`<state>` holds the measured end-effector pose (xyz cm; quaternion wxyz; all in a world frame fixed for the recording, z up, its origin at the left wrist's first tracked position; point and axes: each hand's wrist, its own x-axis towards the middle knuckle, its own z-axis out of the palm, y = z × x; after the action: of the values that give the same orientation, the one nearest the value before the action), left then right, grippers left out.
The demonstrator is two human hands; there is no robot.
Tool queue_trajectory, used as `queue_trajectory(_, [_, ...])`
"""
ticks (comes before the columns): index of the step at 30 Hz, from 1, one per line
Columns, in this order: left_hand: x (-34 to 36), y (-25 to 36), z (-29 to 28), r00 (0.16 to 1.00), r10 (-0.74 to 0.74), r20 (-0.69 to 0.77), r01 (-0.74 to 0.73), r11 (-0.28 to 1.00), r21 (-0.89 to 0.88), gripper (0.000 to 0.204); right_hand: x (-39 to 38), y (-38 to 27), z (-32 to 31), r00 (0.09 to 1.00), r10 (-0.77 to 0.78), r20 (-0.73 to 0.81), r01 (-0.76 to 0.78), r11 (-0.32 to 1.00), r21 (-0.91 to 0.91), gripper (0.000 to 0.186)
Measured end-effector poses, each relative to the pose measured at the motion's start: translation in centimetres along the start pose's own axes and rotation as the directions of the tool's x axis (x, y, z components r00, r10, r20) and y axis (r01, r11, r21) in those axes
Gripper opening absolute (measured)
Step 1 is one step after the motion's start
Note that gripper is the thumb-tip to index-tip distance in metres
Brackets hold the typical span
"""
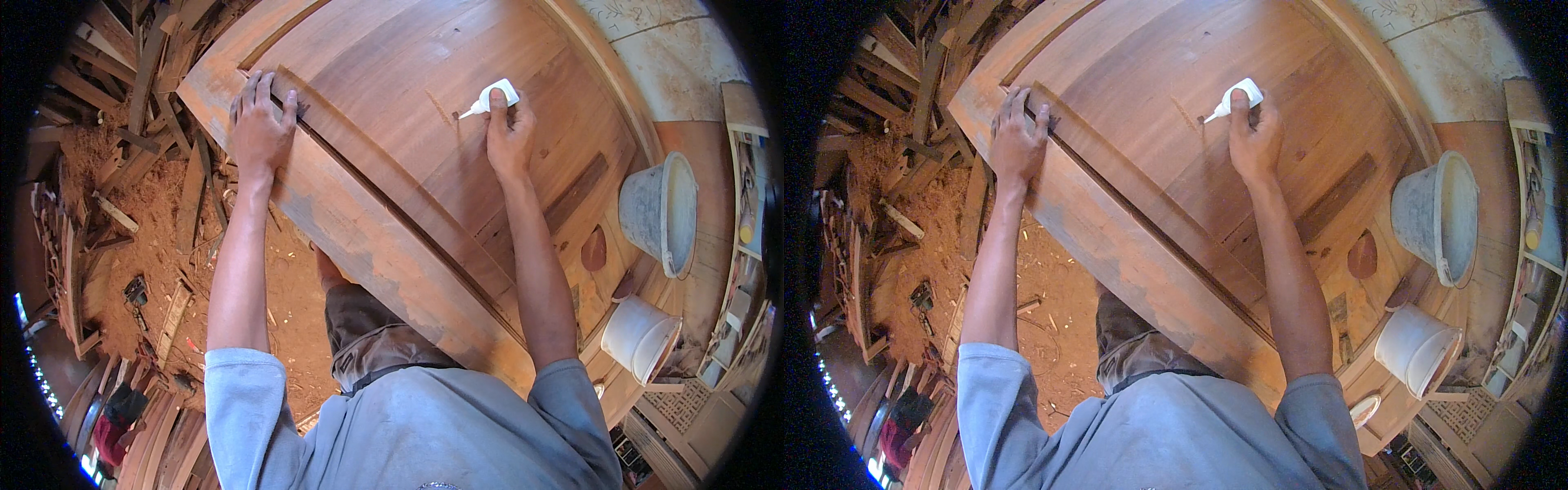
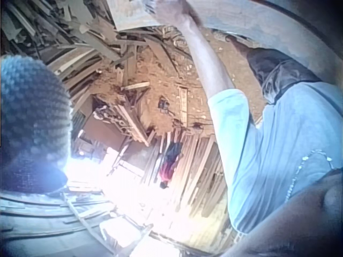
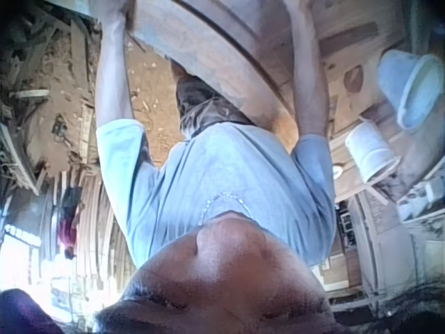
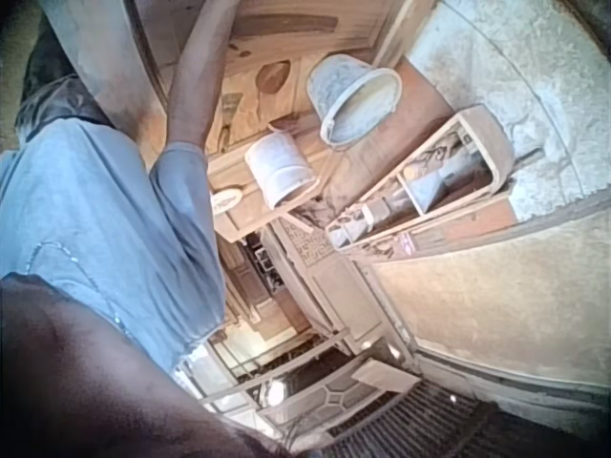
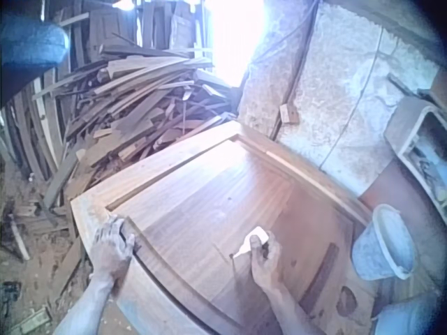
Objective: The person applies adhesive from a bottle into holes in a wooden door, scrapes the surface with a putty knife, and rubs the wood using a small block and their hands.
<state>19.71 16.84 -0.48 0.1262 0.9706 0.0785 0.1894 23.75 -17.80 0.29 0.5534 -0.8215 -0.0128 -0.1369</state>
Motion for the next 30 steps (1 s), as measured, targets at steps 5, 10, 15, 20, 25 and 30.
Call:
queue_trajectory(5, [0.0,-0.2,0.1,1.0,0.009,-0.012,-0.009,1.0,0.007,0.055,-0.1,-0.1,0.3,0.999,-0.019,-0.036,0.02,1.0,0.019,0.028])
queue_trajectory(10, [0.0,-0.3,0.1,1.0,0.007,-0.009,-0.007,1.0,0.006,0.055,-0.1,0.0,0.3,0.997,-0.053,-0.053,0.052,0.999,-0.017,0.03])
queue_trajectory(15, [0.0,-0.1,0.0,1.0,-0.007,-0.005,0.007,1.0,0.001,0.054,-0.1,-0.7,0.0,0.999,0.02,-0.03,-0.021,0.999,-0.027,0.034])
queue_trajectory(20, [-0.1,0.0,0.0,1.0,-0.01,0.003,0.01,1.0,0.007,0.054,-0.2,-0.9,-0.1,1.0,0.017,-0.022,-0.019,0.999,-0.049,0.037])
queue_trajectory(25, [0.0,0.0,0.0,1.0,-0.018,0.008,0.017,1.0,0.005,0.054,-0.1,-0.6,0.1,0.999,-0.026,-0.047,0.024,0.999,-0.032,0.034])
queue_trajectory(30, [-0.1,-0.1,0.0,1.0,-0.011,0.004,0.011,1.0,0.016,0.054,-0.1,-0.1,0.3,0.999,-0.02,-0.049,0.019,0.999,-0.027,0.033])
